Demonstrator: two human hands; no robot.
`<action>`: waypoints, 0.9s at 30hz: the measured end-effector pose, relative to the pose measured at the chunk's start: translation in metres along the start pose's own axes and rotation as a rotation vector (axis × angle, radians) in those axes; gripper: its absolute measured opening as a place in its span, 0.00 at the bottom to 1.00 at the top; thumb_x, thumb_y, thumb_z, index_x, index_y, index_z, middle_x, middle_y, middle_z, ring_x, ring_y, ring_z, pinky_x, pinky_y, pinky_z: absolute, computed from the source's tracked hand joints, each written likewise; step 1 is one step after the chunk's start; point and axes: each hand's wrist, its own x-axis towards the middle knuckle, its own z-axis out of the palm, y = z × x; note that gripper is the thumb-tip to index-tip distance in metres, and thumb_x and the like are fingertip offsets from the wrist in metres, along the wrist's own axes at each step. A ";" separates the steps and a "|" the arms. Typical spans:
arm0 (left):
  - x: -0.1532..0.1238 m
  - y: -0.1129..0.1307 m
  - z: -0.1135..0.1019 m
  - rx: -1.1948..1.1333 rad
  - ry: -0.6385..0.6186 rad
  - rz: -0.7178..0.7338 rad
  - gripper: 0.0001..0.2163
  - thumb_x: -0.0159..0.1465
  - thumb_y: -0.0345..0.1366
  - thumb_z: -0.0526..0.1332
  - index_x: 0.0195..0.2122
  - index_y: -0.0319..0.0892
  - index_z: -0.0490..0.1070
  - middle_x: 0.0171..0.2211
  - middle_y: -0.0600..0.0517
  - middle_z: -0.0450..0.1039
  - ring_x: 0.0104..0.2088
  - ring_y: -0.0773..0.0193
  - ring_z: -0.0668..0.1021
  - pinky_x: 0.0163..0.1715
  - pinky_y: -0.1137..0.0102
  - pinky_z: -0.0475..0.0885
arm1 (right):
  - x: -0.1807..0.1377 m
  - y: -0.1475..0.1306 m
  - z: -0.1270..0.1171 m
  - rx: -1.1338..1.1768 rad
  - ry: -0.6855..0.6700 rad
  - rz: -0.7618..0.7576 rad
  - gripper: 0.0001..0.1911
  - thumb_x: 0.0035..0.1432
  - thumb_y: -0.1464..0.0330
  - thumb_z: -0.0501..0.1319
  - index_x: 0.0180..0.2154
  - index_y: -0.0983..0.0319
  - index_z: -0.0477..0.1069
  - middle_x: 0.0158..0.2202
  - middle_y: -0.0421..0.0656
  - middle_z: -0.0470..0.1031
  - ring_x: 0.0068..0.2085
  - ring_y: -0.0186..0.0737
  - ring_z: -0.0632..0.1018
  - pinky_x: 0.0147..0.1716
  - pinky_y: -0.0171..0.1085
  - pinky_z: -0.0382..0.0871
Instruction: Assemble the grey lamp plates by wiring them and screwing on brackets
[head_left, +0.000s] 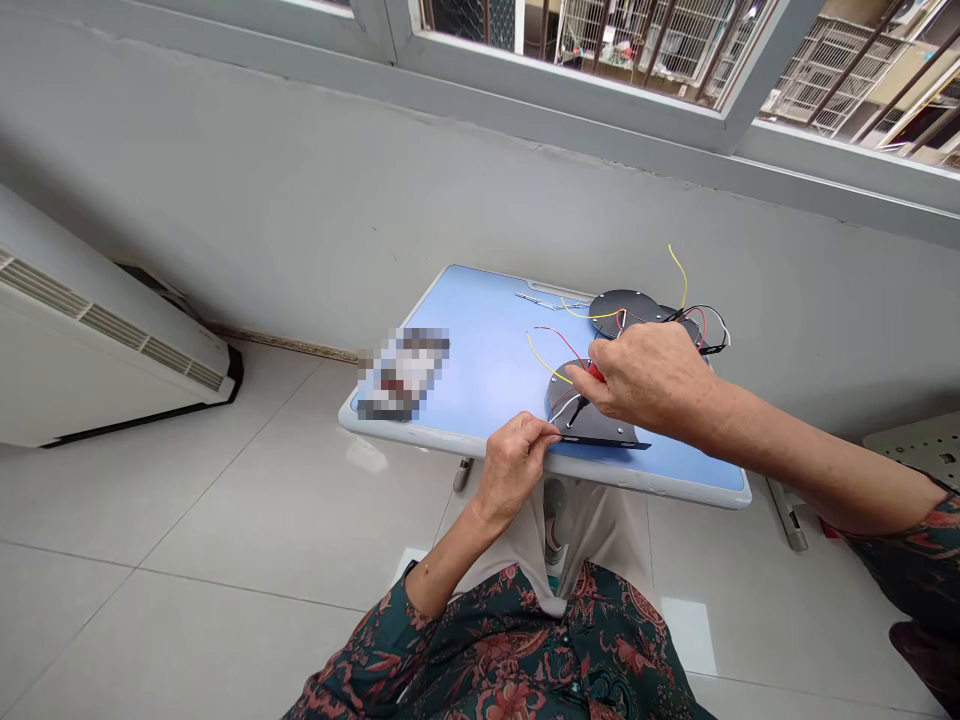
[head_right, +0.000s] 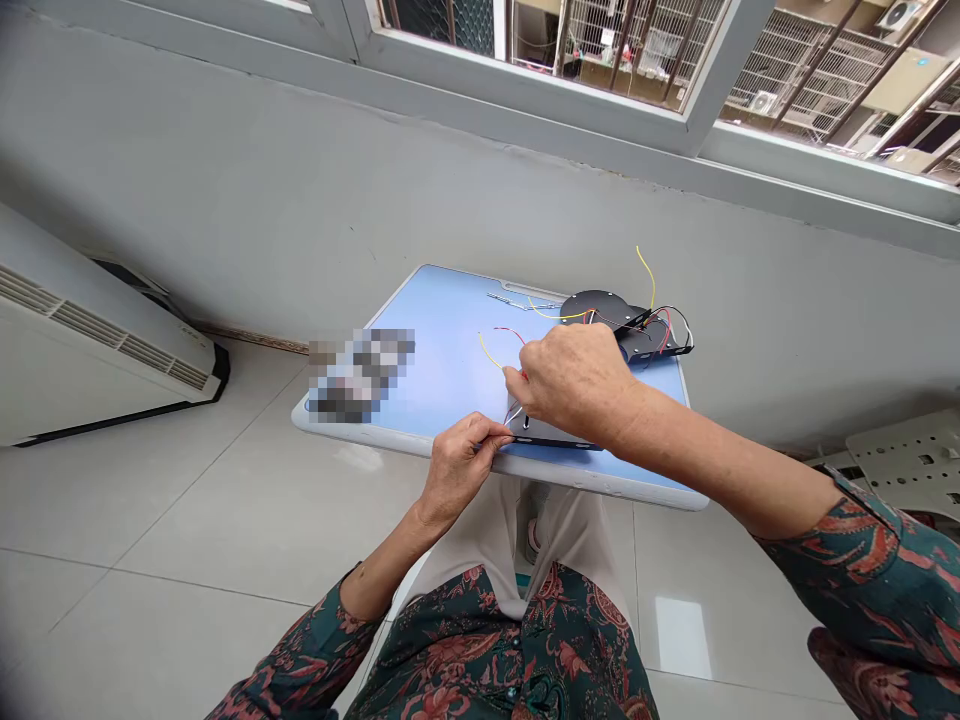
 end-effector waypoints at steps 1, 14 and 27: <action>0.000 0.000 0.000 -0.005 -0.003 -0.003 0.06 0.68 0.27 0.63 0.35 0.43 0.75 0.30 0.54 0.76 0.32 0.65 0.77 0.34 0.71 0.71 | 0.000 -0.002 0.001 -0.001 0.006 0.023 0.25 0.71 0.56 0.46 0.30 0.62 0.71 0.24 0.48 0.71 0.27 0.41 0.70 0.27 0.38 0.48; -0.002 0.000 0.001 -0.030 -0.050 -0.030 0.06 0.69 0.26 0.61 0.35 0.43 0.74 0.31 0.53 0.75 0.33 0.65 0.77 0.35 0.71 0.71 | -0.001 0.011 -0.003 0.056 0.041 -0.008 0.18 0.69 0.58 0.51 0.37 0.63 0.73 0.25 0.46 0.72 0.27 0.38 0.67 0.27 0.38 0.46; -0.002 0.005 0.007 -0.003 -0.100 -0.052 0.07 0.71 0.29 0.58 0.35 0.43 0.72 0.33 0.51 0.75 0.35 0.63 0.77 0.38 0.69 0.72 | -0.008 0.013 -0.004 0.027 -0.033 -0.254 0.16 0.71 0.65 0.48 0.44 0.63 0.72 0.34 0.47 0.75 0.25 0.35 0.65 0.25 0.37 0.44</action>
